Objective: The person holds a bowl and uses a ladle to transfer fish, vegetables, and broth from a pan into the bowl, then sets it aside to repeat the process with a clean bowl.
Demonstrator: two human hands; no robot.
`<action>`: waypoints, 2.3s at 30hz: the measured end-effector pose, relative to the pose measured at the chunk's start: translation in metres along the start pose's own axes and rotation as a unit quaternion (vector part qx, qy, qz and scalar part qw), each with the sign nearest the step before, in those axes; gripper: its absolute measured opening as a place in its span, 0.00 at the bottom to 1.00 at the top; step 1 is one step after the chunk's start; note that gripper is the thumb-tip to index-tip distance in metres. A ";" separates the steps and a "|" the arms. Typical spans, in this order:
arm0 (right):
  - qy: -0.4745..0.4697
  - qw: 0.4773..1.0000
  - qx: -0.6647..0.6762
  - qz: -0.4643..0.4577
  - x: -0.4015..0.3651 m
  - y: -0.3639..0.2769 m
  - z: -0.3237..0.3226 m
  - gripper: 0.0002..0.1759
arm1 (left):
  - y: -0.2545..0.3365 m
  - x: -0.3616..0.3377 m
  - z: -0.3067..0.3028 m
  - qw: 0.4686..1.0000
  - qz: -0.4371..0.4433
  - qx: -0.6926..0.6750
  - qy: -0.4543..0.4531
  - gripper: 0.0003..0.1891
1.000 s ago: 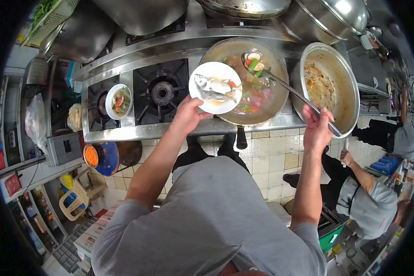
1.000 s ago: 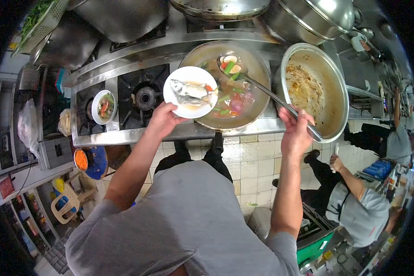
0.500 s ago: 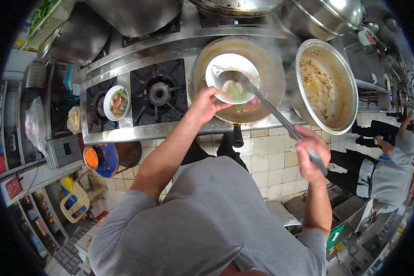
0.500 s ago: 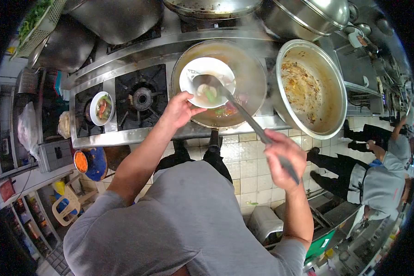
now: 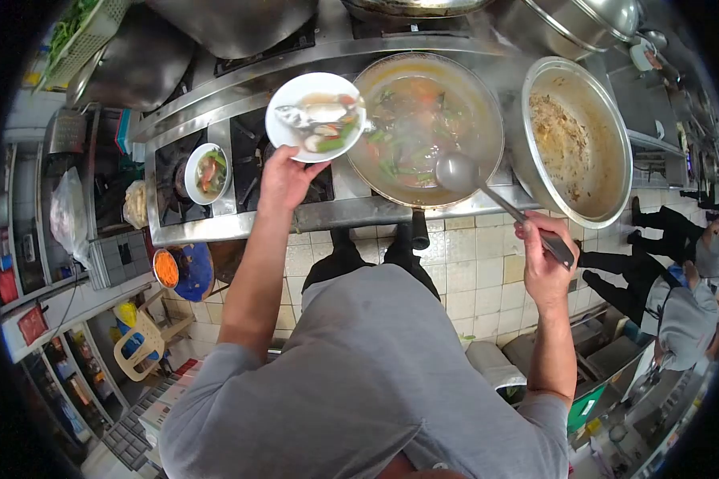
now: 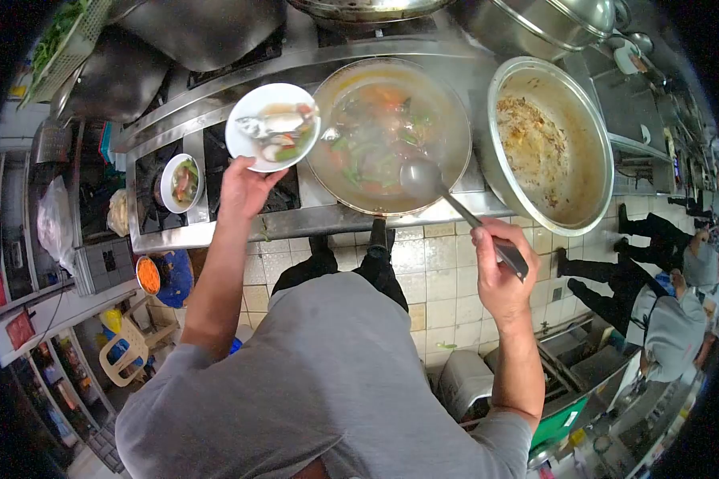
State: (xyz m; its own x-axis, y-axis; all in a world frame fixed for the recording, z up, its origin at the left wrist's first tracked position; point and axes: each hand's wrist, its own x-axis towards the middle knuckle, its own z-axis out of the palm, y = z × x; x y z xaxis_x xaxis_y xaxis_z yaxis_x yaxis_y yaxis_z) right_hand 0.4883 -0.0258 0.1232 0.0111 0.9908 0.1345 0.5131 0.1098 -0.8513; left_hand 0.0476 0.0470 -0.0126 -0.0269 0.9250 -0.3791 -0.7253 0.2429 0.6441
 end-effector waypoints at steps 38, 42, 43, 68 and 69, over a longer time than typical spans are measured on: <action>0.255 0.884 0.386 0.061 0.049 0.116 0.091 0.09 | -0.005 -0.027 -0.025 0.999 -0.035 0.000 -0.011 0.33; 0.239 0.899 0.363 0.045 0.050 0.088 0.062 0.09 | -0.025 -0.008 -0.017 0.998 -0.051 0.002 -0.021 0.32; 0.233 0.903 0.359 0.043 0.049 0.079 0.054 0.09 | -0.031 -0.004 -0.012 0.998 -0.054 0.003 -0.027 0.32; 0.043 0.967 0.035 -0.247 -0.001 -0.031 0.003 0.07 | -0.052 0.018 0.029 0.995 -0.081 -0.037 -0.048 0.33; 0.051 0.973 0.043 -0.219 0.000 -0.033 0.004 0.05 | -0.049 0.018 0.025 0.996 -0.072 -0.044 -0.034 0.31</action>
State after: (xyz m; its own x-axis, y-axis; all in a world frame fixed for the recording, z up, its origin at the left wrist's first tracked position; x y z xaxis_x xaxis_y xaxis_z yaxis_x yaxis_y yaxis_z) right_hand 0.4677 -0.0291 0.1491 -0.1050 0.8346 0.5408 0.4132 0.5312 -0.7396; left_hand 0.0996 0.0592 -0.0340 0.1265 0.9005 -0.4162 -0.7760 0.3512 0.5240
